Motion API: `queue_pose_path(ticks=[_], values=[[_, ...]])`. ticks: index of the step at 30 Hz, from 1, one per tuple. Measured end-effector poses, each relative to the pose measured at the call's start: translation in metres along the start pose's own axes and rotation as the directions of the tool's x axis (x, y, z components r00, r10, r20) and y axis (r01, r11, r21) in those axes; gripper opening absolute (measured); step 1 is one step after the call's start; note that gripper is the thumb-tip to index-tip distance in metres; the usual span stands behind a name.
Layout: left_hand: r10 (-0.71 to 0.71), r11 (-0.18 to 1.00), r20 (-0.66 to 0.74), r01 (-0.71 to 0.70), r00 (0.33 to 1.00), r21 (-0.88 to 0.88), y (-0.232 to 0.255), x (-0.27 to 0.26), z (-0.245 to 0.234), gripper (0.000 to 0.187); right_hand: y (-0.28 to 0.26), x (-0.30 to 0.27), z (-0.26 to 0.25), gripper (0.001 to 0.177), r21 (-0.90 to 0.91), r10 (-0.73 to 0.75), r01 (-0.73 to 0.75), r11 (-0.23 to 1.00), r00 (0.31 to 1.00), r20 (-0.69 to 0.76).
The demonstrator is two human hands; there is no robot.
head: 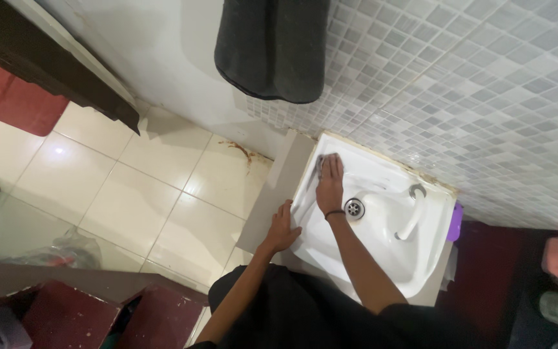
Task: The person scrubs a white bathroom sink using a cloth, focusing on the basin, drain, and faucet. They rinse the cloth under running water and wipe the surrounding tiled wall and countertop surfaces.
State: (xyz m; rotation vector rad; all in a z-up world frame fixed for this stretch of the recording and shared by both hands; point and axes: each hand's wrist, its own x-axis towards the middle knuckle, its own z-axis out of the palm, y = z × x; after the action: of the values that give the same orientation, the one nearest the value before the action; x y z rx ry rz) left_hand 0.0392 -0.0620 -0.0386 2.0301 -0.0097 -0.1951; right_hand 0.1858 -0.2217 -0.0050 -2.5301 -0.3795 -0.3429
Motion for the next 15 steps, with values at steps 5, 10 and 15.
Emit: queue_pose_path(ticks=[5,10,15], values=[[0.015,1.000,0.006,-0.015,1.000,0.000,0.000,0.002,-0.003,0.092,0.065,-0.021,-0.033,0.068,-0.189,-0.014,0.007,0.982,0.999,-0.036],[-0.033,0.999,0.030,0.034,0.999,-0.007,0.004,-0.001,-0.005,0.092,0.111,-0.039,-0.057,0.065,-0.127,0.287,-0.310,0.942,0.943,-0.170],[-0.009,1.000,-0.001,0.009,1.000,0.007,0.005,0.002,-0.003,0.093,0.088,-0.015,-0.013,0.067,-0.257,0.255,-0.305,0.917,0.944,-0.210]])
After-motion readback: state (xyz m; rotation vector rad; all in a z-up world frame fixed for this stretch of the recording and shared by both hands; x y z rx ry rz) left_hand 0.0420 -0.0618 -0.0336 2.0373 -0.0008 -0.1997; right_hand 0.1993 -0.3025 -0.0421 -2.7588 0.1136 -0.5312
